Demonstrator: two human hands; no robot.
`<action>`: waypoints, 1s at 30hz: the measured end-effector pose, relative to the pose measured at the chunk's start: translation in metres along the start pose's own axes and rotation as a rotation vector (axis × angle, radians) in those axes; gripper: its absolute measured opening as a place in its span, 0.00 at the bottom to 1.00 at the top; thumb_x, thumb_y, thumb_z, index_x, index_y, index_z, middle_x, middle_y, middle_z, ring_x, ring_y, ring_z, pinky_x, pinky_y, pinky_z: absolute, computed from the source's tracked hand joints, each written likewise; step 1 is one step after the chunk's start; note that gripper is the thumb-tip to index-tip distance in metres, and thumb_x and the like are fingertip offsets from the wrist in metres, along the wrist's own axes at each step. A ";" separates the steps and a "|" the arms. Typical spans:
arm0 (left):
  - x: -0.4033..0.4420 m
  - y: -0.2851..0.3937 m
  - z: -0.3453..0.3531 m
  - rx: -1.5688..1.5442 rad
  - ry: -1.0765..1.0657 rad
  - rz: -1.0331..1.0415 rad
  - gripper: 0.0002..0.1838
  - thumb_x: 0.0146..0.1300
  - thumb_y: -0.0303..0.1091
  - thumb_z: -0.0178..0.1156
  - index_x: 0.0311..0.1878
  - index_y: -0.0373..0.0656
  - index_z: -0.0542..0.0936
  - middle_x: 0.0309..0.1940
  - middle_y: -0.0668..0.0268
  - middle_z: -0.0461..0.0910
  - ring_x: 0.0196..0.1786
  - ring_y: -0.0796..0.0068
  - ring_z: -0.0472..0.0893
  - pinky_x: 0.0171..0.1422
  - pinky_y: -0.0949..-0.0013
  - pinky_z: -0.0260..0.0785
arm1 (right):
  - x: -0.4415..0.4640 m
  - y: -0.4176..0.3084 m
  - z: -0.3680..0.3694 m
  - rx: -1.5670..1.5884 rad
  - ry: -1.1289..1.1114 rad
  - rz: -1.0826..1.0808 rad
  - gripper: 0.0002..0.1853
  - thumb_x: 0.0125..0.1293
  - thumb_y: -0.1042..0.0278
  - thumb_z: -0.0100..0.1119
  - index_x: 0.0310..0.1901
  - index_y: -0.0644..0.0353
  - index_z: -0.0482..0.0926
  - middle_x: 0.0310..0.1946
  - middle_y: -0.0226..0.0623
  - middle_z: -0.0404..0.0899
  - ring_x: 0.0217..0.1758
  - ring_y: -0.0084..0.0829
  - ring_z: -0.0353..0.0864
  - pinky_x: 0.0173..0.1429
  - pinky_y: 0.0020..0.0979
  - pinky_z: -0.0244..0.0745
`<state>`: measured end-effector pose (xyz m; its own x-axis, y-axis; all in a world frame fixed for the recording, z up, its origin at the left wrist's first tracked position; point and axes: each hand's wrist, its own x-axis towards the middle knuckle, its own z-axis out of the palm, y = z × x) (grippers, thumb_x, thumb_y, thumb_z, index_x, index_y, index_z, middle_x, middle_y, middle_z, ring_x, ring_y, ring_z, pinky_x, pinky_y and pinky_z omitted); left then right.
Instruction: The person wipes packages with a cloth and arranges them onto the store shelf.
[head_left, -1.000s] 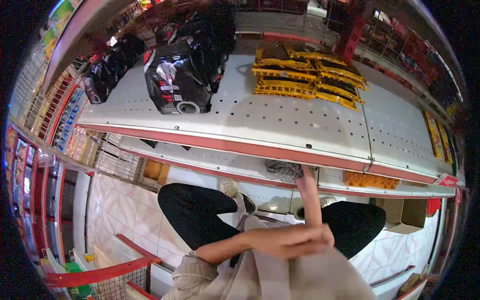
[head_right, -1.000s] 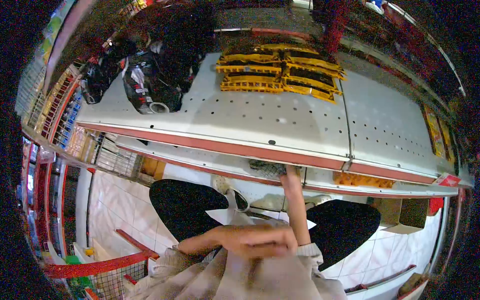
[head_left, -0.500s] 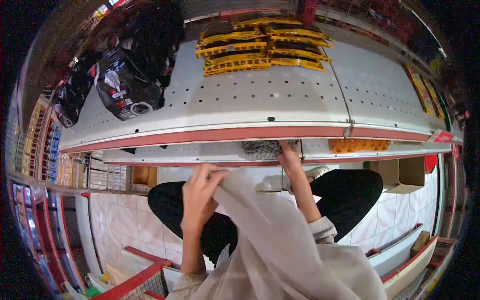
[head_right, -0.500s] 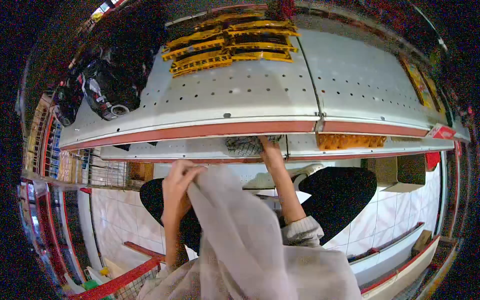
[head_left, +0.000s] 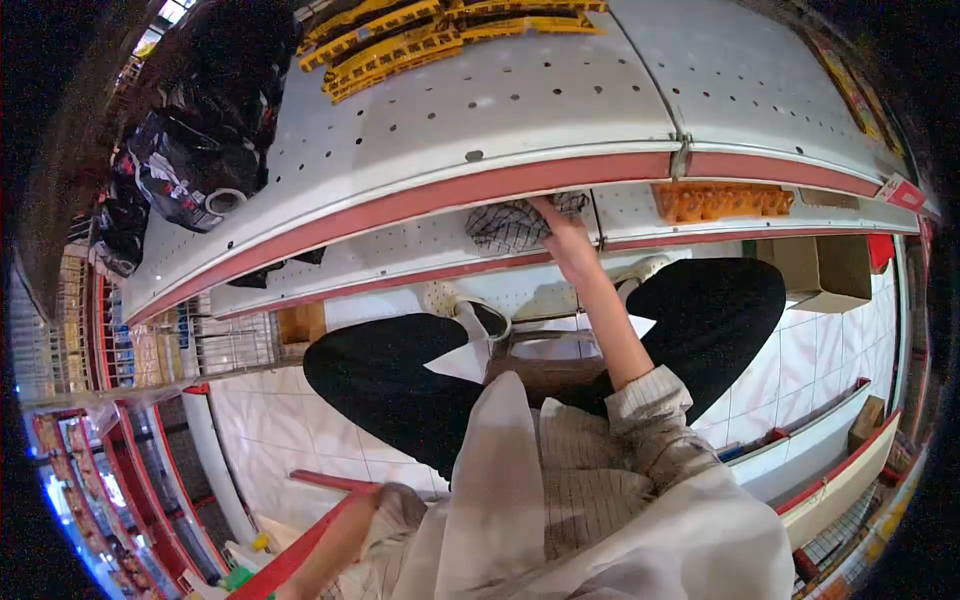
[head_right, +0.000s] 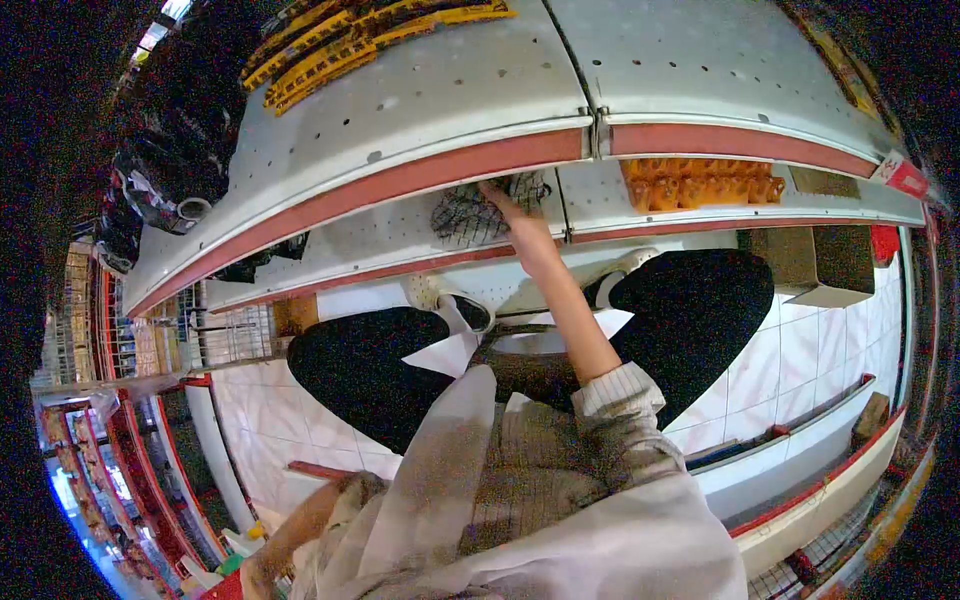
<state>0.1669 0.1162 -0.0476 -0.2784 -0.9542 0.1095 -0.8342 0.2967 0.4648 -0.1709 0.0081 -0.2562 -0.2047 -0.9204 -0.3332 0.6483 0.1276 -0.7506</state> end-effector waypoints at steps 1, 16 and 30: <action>0.003 0.004 -0.003 -0.060 -0.086 0.061 0.16 0.54 0.30 0.49 0.49 0.45 0.67 0.40 0.61 0.65 0.38 0.62 0.69 0.42 0.69 0.63 | 0.002 0.000 -0.001 0.002 0.005 0.000 0.26 0.50 0.59 0.59 0.50 0.64 0.68 0.53 0.36 0.65 0.57 0.26 0.59 0.58 0.24 0.49; 0.066 0.090 0.144 -1.138 -1.295 0.598 0.16 0.57 0.28 0.49 0.51 0.47 0.67 0.44 0.64 0.63 0.38 0.69 0.67 0.41 0.75 0.62 | 0.002 -0.001 -0.003 0.078 0.109 0.078 0.22 0.51 0.69 0.56 0.50 0.57 0.67 0.52 0.33 0.64 0.56 0.26 0.59 0.54 0.34 0.56; 0.032 0.289 0.150 -1.641 -0.803 1.041 0.14 0.60 0.40 0.42 0.40 0.40 0.71 0.35 0.57 0.72 0.35 0.66 0.71 0.44 0.67 0.62 | 0.016 0.011 -0.002 0.122 0.004 -0.024 0.22 0.51 0.74 0.58 0.49 0.60 0.66 0.46 0.34 0.70 0.49 0.28 0.69 0.52 0.31 0.65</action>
<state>-0.1541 0.1771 -0.0414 -0.7245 -0.1416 0.6746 0.6893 -0.1429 0.7102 -0.1689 -0.0041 -0.2705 -0.2240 -0.9209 -0.3190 0.7279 0.0596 -0.6831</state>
